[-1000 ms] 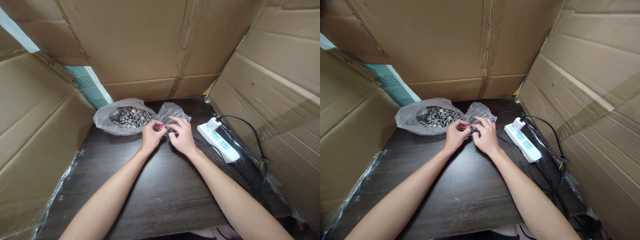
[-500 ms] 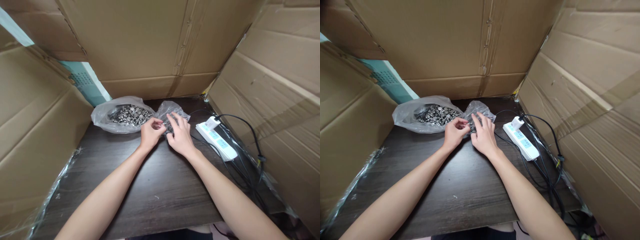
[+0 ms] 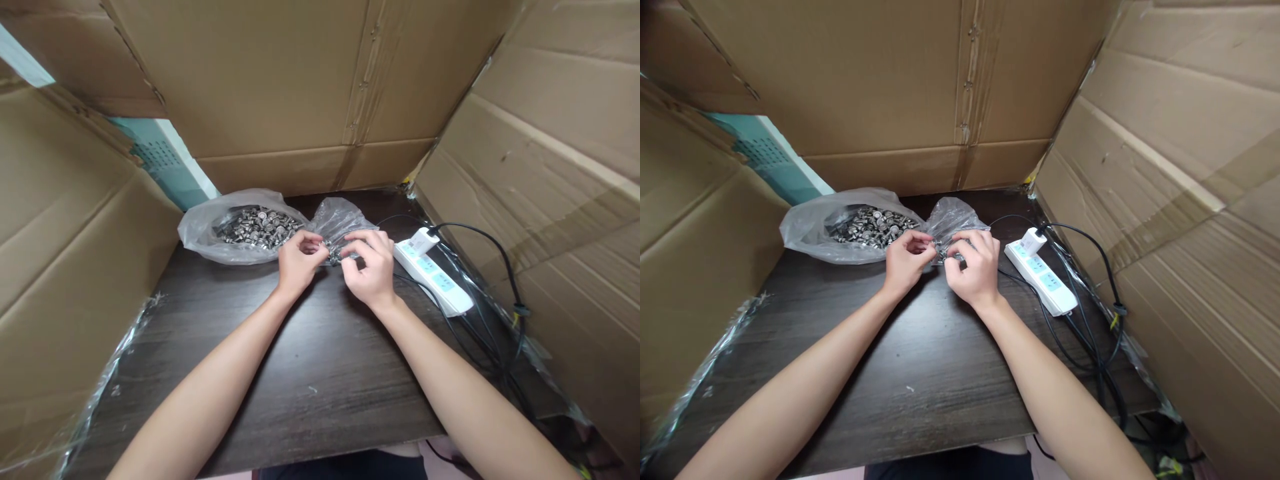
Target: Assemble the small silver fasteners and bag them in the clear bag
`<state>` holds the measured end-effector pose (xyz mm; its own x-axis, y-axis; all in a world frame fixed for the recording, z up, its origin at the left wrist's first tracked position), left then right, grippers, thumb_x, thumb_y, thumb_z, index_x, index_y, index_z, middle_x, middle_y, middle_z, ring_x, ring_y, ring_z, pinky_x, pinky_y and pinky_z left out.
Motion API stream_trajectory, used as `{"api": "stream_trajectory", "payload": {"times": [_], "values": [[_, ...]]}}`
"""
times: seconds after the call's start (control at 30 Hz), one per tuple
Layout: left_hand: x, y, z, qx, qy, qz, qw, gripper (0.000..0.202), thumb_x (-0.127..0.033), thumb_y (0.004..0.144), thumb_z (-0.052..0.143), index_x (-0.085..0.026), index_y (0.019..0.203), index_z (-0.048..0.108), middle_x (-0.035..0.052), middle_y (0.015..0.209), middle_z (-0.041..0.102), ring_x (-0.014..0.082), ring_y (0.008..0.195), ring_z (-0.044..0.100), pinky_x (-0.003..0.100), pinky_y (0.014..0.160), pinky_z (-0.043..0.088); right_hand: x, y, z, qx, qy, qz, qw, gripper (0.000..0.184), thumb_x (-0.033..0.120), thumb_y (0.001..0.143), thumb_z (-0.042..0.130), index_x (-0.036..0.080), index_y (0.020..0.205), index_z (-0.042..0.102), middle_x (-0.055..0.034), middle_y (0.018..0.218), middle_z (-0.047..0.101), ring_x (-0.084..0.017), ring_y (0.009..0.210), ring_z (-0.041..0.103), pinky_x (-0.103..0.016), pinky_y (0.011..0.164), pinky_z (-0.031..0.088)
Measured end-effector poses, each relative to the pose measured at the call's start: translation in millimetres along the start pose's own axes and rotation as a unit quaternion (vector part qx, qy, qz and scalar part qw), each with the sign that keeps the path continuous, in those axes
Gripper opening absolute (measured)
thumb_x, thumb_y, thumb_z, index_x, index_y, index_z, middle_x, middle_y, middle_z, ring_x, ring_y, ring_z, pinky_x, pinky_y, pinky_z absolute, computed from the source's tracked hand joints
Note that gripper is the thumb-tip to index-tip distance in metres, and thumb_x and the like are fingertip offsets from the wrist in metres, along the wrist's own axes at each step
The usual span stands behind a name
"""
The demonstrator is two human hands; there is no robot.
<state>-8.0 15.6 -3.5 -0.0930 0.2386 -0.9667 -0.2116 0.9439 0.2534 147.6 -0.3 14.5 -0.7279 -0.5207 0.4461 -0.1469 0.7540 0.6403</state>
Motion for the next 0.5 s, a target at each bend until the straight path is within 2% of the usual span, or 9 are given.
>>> {"api": "stream_trajectory", "payload": {"times": [0.07, 0.1, 0.13, 0.2, 0.27, 0.33, 0.37, 0.43, 0.5], "values": [[0.0, 0.0, 0.2, 0.003, -0.003, 0.006, 1.000, 0.020, -0.022, 0.068, 0.071, -0.014, 0.086, 0.071, 0.0019, 0.077, 0.072, 0.0130, 0.069, 0.067, 0.023, 0.069, 0.054, 1.3, -0.2, 1.8, 0.028, -0.002, -0.011, 1.000, 0.044, 0.020, 0.075, 0.061, 0.020, 0.118, 0.072, -0.0116, 0.135, 0.064, -0.034, 0.122, 0.054, -0.051, 0.103, 0.041], [-0.1, 0.1, 0.2, 0.002, -0.003, 0.010, 1.000, 0.020, -0.022, 0.068, 0.071, -0.014, 0.086, 0.071, 0.0017, 0.077, 0.072, 0.0127, 0.069, 0.067, 0.023, 0.069, 0.054, 2.1, -0.5, 2.3, 0.038, -0.002, -0.021, 0.999, 0.047, 0.022, 0.074, 0.061, 0.019, 0.120, 0.072, -0.0121, 0.139, 0.062, -0.034, 0.124, 0.053, -0.052, 0.103, 0.041], [-0.2, 0.2, 0.2, 0.000, -0.002, 0.012, 1.000, 0.020, -0.022, 0.068, 0.071, -0.014, 0.086, 0.071, 0.0015, 0.077, 0.071, 0.0124, 0.068, 0.066, 0.023, 0.068, 0.054, 2.7, -0.9, 2.0, 0.036, 0.000, -0.027, 0.999, 0.039, 0.023, 0.074, 0.061, 0.019, 0.110, 0.074, -0.0115, 0.136, 0.064, -0.034, 0.123, 0.054, -0.051, 0.103, 0.041], [-0.3, 0.4, 0.3, -0.003, 0.000, 0.012, 1.000, 0.020, -0.022, 0.067, 0.072, -0.014, 0.086, 0.071, 0.0011, 0.075, 0.070, 0.0121, 0.067, 0.066, 0.022, 0.066, 0.053, 2.9, -1.4, -0.9, -0.002, 0.003, -0.024, 1.000, 0.010, 0.025, 0.077, 0.061, 0.020, 0.074, 0.069, -0.0096, 0.115, 0.071, -0.031, 0.110, 0.058, -0.050, 0.098, 0.041], [-0.7, 0.7, 0.6, -0.002, -0.001, 0.011, 1.000, 0.019, -0.021, 0.067, 0.072, -0.014, 0.085, 0.071, 0.0009, 0.074, 0.070, 0.0122, 0.066, 0.065, 0.022, 0.065, 0.053, 2.1, -1.4, -4.0, -0.041, 0.002, -0.008, 0.999, 0.023, 0.027, 0.079, 0.061, 0.020, 0.057, 0.057, -0.0092, 0.096, 0.071, -0.029, 0.098, 0.059, -0.048, 0.093, 0.042], [-1.4, 0.8, 0.9, 0.003, -0.004, 0.015, 1.000, 0.019, -0.021, 0.067, 0.072, -0.014, 0.085, 0.071, 0.0009, 0.074, 0.070, 0.0122, 0.066, 0.065, 0.022, 0.065, 0.053, 1.3, -0.5, -3.5, -0.036, 0.004, -0.001, 0.999, 0.012, 0.028, 0.079, 0.061, 0.020, 0.072, 0.067, -0.0099, 0.102, 0.070, -0.029, 0.100, 0.060, -0.047, 0.092, 0.043], [-1.7, 0.9, 1.1, 0.005, -0.005, 0.019, 1.000, 0.019, -0.021, 0.067, 0.072, -0.015, 0.084, 0.071, 0.0010, 0.075, 0.070, 0.0122, 0.066, 0.065, 0.022, 0.065, 0.053, 0.9, 0.0, -1.7, -0.019, 0.006, -0.002, 1.000, 0.018, 0.027, 0.079, 0.061, 0.019, 0.090, 0.073, -0.0109, 0.112, 0.070, -0.030, 0.106, 0.059, -0.047, 0.093, 0.043], [-1.6, 1.0, 1.3, 0.007, -0.005, 0.023, 1.000, 0.019, -0.020, 0.067, 0.072, -0.014, 0.085, 0.071, 0.0008, 0.075, 0.071, 0.0122, 0.066, 0.066, 0.022, 0.066, 0.054, -0.4, 0.9, 3.8, 0.026, 0.001, -0.006, 1.000, 0.045, 0.026, 0.079, 0.063, 0.017, 0.122, 0.070, -0.0133, 0.134, 0.064, -0.033, 0.120, 0.056, -0.049, 0.099, 0.042], [-0.2, 1.4, 1.6, 0.006, -0.006, 0.024, 1.000, 0.020, -0.019, 0.067, 0.073, -0.014, 0.086, 0.071, 0.0008, 0.076, 0.071, 0.0124, 0.067, 0.066, 0.023, 0.067, 0.054, -3.1, 1.4, 8.8, 0.050, -0.004, -0.002, 0.999, 0.047, 0.025, 0.081, 0.063, 0.018, 0.127, 0.069, -0.0128, 0.140, 0.061, -0.033, 0.124, 0.054, -0.049, 0.101, 0.041]]}}
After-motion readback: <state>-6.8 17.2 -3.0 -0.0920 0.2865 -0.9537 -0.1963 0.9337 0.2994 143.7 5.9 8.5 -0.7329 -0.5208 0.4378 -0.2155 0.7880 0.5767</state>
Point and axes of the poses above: each hand's wrist, its own y-axis towards the middle knuckle, its own z-axis out of the palm, x = y × z, the point moved 2 cm from there along y, towards the middle knuckle
